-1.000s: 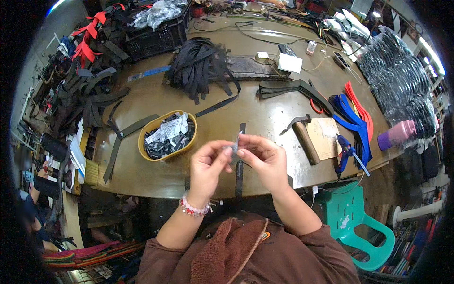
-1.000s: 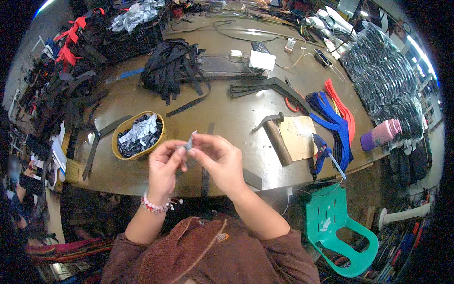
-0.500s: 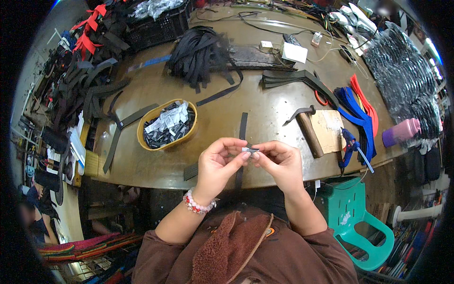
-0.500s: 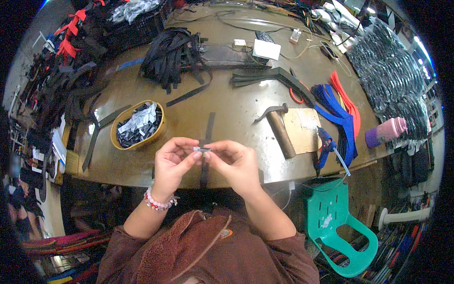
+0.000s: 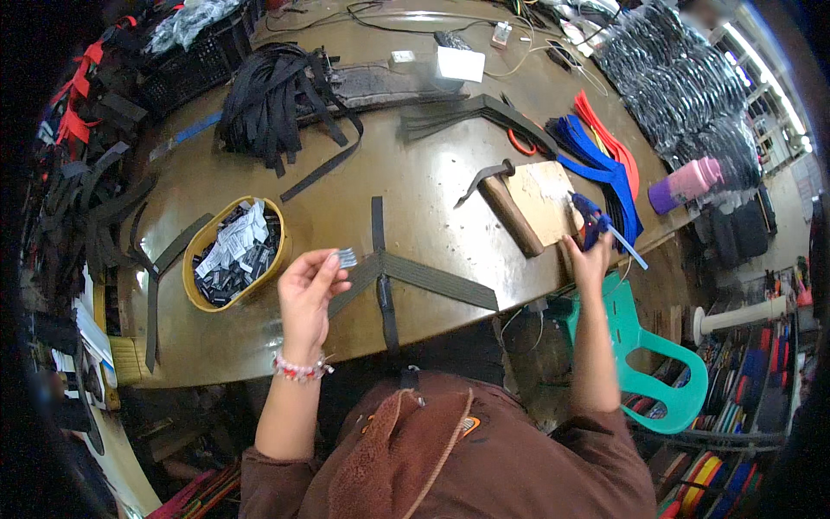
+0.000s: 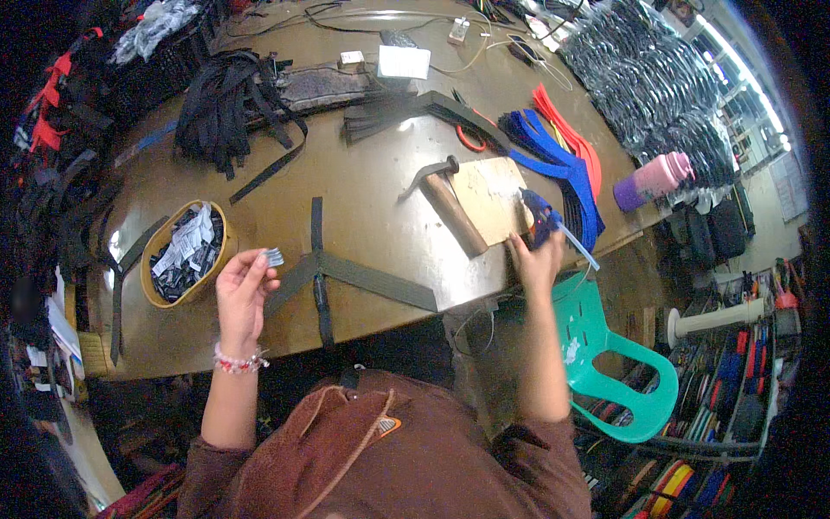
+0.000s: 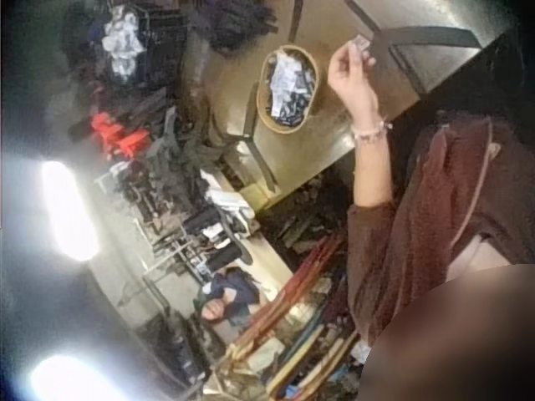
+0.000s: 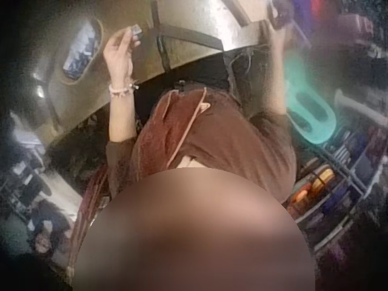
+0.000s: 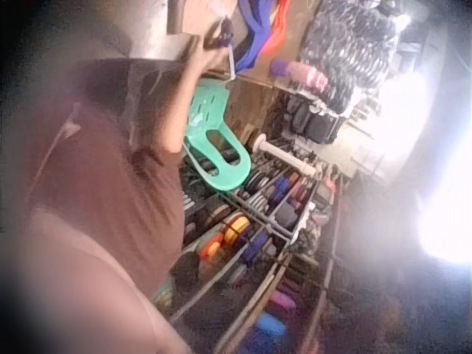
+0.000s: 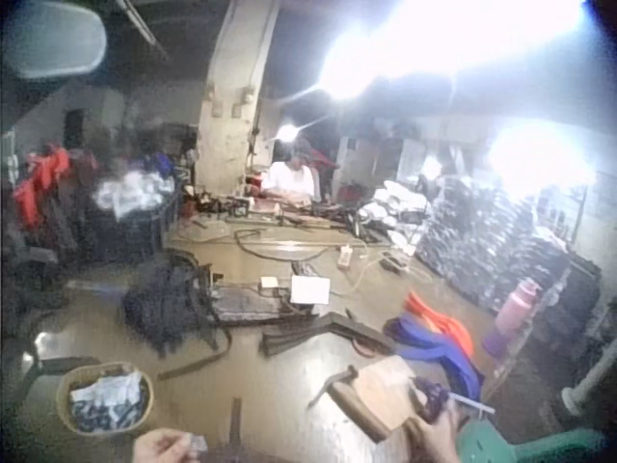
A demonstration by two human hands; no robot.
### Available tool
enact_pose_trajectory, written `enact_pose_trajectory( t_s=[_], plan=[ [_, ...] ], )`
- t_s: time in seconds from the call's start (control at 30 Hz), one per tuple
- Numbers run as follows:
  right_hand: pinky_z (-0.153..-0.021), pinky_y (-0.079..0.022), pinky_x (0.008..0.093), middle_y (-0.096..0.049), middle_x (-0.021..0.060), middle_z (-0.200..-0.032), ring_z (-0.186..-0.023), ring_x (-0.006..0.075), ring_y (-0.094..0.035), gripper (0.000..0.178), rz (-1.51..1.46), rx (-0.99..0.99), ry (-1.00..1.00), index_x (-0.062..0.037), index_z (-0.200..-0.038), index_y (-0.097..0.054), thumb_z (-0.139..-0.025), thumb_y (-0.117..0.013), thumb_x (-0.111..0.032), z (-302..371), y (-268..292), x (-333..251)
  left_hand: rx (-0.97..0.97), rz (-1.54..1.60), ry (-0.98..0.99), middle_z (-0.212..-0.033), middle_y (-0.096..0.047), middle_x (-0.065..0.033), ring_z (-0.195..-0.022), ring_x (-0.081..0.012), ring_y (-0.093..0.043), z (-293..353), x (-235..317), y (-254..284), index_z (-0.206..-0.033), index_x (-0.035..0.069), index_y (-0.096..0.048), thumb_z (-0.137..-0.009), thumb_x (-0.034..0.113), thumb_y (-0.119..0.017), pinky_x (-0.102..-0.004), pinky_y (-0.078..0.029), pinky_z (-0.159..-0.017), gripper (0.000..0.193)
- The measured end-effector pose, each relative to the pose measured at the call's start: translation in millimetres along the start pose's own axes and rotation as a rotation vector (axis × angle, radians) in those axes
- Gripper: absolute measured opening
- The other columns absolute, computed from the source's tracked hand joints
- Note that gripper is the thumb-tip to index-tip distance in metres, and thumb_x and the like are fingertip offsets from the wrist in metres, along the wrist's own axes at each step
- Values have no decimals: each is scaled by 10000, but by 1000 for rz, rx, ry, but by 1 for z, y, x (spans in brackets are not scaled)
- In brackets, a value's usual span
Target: The person repeatedly applies hot glue to black fabric straps and attaches small rectangular tags to them. They handle the straps and tags one at a time, pressing each tag into place after applying glue, and set the finished pieces aside on the table.
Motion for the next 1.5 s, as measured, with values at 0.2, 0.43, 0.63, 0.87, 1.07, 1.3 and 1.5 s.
enact_pose_trajectory(
  t_s=[0.2,0.43,0.63,0.87,1.07,1.3,1.5],
  plan=[
    [-706,-497,475,-654,236,-888,-835,407,-630,401,435,-684,29,-27,-1040,-614,-810,-672,-349,-102,32,-47,-79,162,47,-854,-654,-45,-738,-98,-628,-8,-28,-2,-1005,18,-620,-909,75,-593,-358,-577,-802,115],
    [-642,-502,370,-654,147,-751,-670,317,-626,292,-256,-939,461,-58,-896,-681,-711,-796,-253,-17,22,-208,-16,442,160,-893,-648,-10,-801,-88,-621,-10,-50,14,-1028,52,-586,-921,99,-581,-530,-471,-959,117],
    [-594,-442,368,-510,111,-763,-673,264,-556,372,-263,-785,614,-37,-817,-658,-643,-828,-319,25,13,-234,-32,475,143,-885,-638,-17,-790,-100,-621,-10,-55,16,-1003,37,-602,-912,95,-599,-460,-509,-919,108],
    [-608,-446,377,-500,117,-779,-688,272,-549,373,-265,-850,479,-54,-833,-673,-657,-813,-353,17,0,-245,-34,429,152,-868,-644,-14,-770,-96,-615,-10,-53,14,-1030,39,-587,-910,93,-597,-508,-479,-958,133],
    [-653,-498,431,-536,132,-916,-758,334,-611,337,-249,-814,728,-90,-899,-601,-777,-676,-395,20,-9,-230,-8,385,130,-827,-631,-15,-755,-100,-608,-8,-50,14,-1036,27,-585,-907,82,-596,-510,-490,-947,140],
    [-838,-449,349,-654,124,-961,-904,235,-609,405,-279,-96,-406,-48,-1105,-643,-880,-635,-385,-15,-1,-40,-42,354,101,-883,-655,-61,-760,-112,-626,-9,-50,13,-996,5,-611,-899,63,-605,-398,-531,-903,114],
    [-911,-415,400,-478,161,-1170,-999,279,-535,599,-126,112,-270,-11,-1249,-484,-804,-727,-331,34,26,-44,-164,-99,66,-907,-670,-75,-766,-122,-633,9,-40,-14,-968,-16,-633,-887,54,-618,-265,-533,-734,108]
  ],
)
Point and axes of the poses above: each hand's wrist, its own z-axis away from the middle knuckle, its own y-axis out of the back of the hand, x = y × z, the point moved 3 cm from there along -z, towards the middle knuckle
